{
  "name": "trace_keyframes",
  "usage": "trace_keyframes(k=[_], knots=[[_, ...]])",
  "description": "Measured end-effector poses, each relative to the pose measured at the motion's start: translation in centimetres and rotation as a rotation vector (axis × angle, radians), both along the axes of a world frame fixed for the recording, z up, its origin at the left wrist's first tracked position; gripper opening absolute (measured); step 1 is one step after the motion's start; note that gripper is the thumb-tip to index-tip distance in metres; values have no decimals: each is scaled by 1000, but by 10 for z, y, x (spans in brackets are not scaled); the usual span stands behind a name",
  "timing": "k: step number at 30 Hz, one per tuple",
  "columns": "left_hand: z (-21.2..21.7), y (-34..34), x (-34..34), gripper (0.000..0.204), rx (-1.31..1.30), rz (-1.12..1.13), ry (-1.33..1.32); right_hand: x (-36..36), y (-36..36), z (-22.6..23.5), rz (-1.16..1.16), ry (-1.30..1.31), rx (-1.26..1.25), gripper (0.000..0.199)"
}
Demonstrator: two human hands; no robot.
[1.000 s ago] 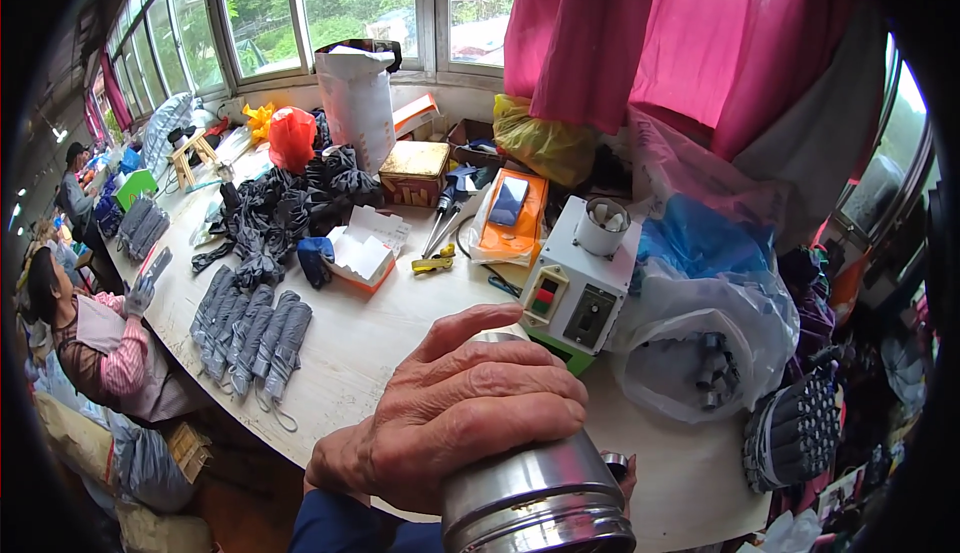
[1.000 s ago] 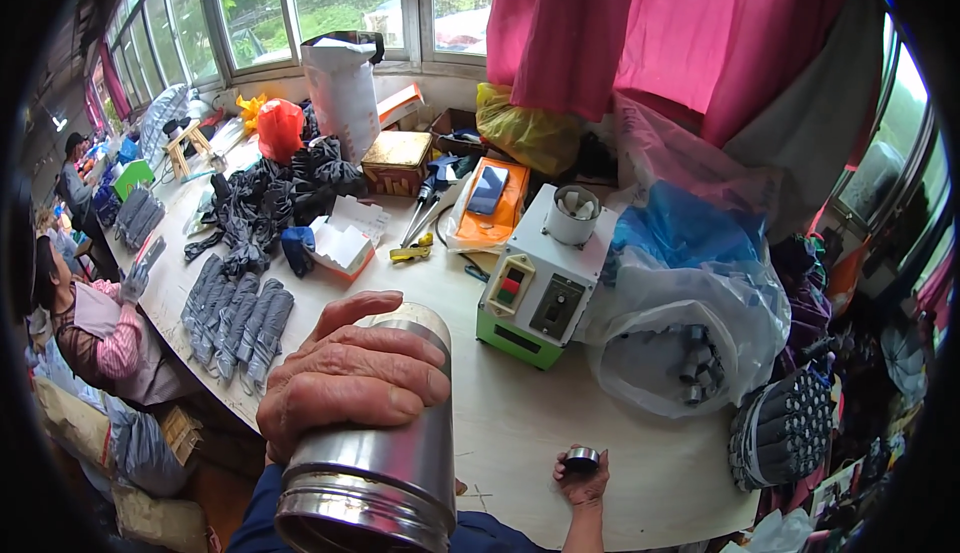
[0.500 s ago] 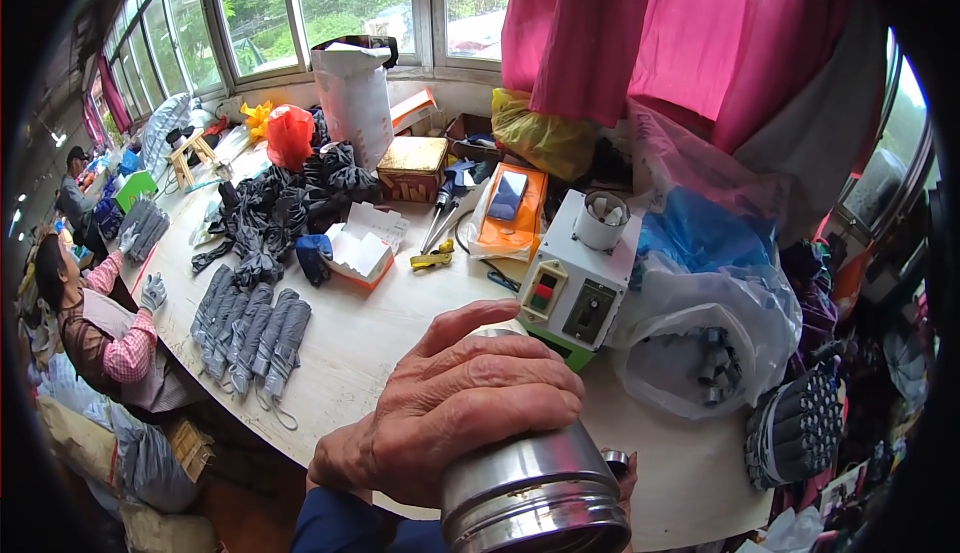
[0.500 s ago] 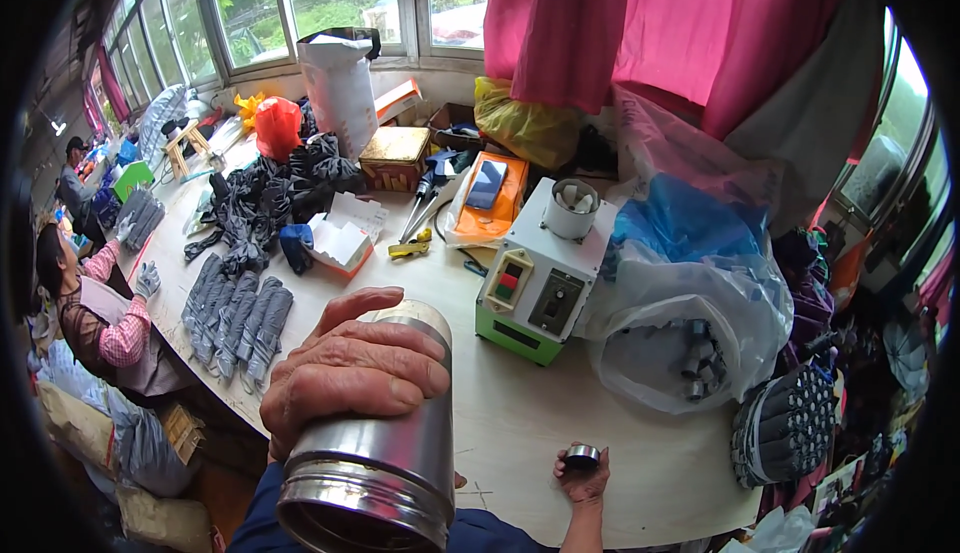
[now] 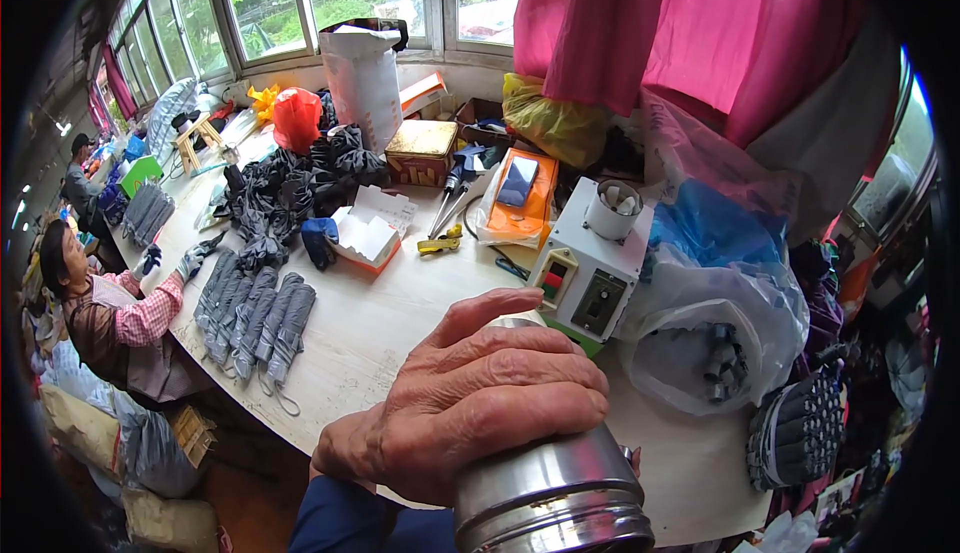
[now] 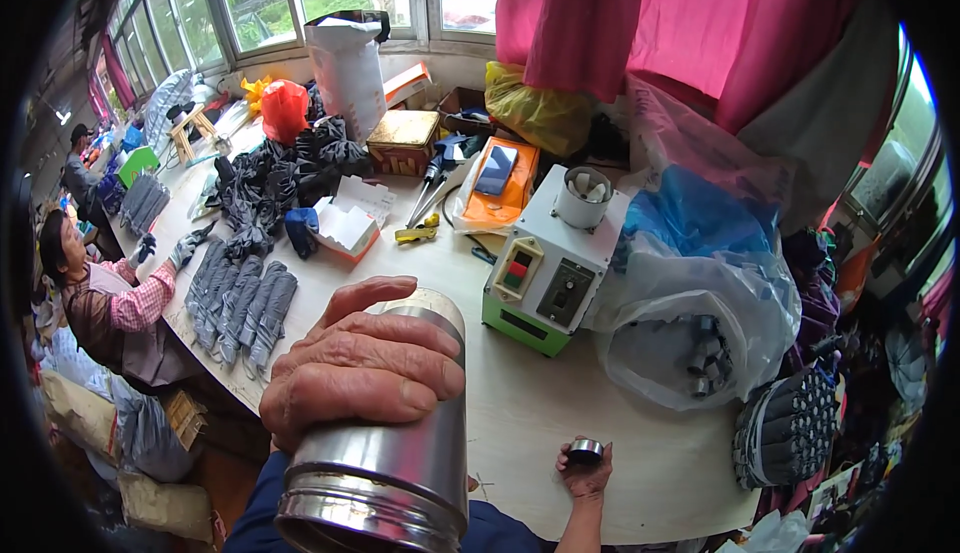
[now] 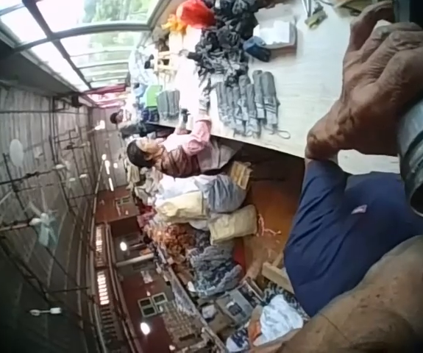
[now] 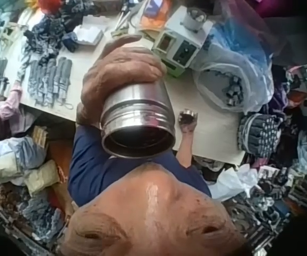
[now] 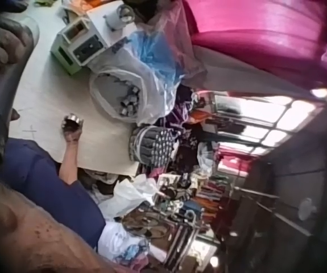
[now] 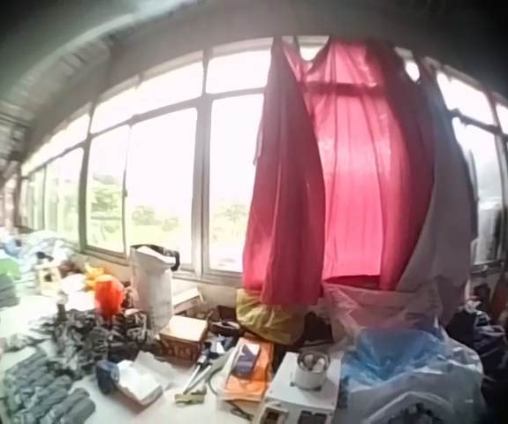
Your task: Assembling plastic caps and metal rings onto grey handle-like mechanical components at a factory workbench.
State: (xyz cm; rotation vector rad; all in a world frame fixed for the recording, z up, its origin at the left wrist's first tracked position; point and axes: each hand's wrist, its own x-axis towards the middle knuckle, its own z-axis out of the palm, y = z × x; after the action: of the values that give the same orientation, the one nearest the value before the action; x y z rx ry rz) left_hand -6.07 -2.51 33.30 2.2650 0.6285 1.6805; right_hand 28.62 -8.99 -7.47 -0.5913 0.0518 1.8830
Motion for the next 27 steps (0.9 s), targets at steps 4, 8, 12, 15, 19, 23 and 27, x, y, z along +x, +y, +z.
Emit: trace_keyframes(k=[4, 8, 12, 15, 19, 23, 27], knots=[[-2, 3, -3, 44, 13, -29, 16, -2, -1, 1, 0, 23, 13, 70], [1, 1, -5, 46, -9, -73, 29, -1, -1, 0, -12, -9, 18, 69], [3, -1, -6, 47, -15, -96, 44, -1, -1, -2, 5, 4, 22, 69], [5, -2, -5, 47, -8, -97, 63, -1, -1, -1, 6, -1, 18, 69], [6, -2, -7, 47, -11, -101, 89, -1, -1, 1, -5, -8, 14, 69], [8, -3, -7, 46, -14, -113, 98, -2, 0, 2, -6, -31, 14, 69], [9, -5, -6, 45, -10, -114, 98, -3, -1, 3, -9, -31, 9, 69]])
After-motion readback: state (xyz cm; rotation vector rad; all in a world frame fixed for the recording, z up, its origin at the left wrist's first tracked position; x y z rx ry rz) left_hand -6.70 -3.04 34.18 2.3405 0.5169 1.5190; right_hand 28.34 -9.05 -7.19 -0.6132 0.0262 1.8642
